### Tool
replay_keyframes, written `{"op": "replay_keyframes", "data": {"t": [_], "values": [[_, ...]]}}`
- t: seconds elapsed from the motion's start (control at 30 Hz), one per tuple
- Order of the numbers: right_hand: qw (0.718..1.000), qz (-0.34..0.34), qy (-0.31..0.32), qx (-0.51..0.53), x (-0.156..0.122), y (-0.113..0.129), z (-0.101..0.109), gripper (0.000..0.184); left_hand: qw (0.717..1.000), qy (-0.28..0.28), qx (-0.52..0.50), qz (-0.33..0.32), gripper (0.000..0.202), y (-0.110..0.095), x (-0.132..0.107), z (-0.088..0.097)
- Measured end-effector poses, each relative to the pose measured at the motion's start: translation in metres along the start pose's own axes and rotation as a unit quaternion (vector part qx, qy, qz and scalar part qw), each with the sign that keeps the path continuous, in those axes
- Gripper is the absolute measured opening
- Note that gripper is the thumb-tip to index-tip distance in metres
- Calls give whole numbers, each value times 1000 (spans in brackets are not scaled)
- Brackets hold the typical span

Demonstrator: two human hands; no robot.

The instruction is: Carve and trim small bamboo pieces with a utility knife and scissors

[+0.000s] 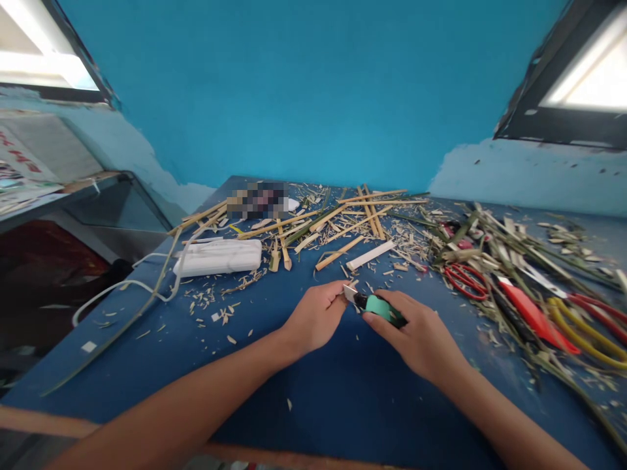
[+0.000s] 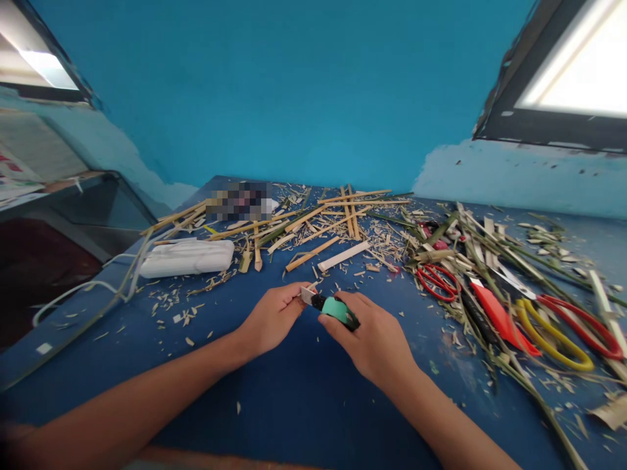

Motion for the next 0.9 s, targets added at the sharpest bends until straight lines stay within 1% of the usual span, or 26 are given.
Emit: {"op": "replay_keyframes", "data": {"t": [0.2,0.37,0.53,0.67,0.77,0.9], "values": [[1000,6,-9,-27,0,-2,-1,39,999,2,-10,33,23,1,-1,0],[999,13,-22,-22,1,-2,-2,37,999,5,-4,35,22,3,-1,-1],[999,13,-19,-23,1,-2,-1,36,1000,2,2,29,24,4,-2,-1],[999,3,-30,-31,2,-7,1,37,999,0,11,34,32,3,-2,0],[1000,3,-23,-15,3,-9,0,37,999,1,20,41,37,4,-2,1],[1000,-9,-6,10,3,-8,-1,37,999,-5,18,34,36,5,-2,1]]}}
Point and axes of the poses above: each hand's wrist, its own x-axis towards the middle knuckle, its own z-axis out of the back of the hand, y = z × x, the point moved 5 cm from there along x, towards the middle knuckle, and after that the axes turned 13 degrees about -y, right-handed, at the moved point
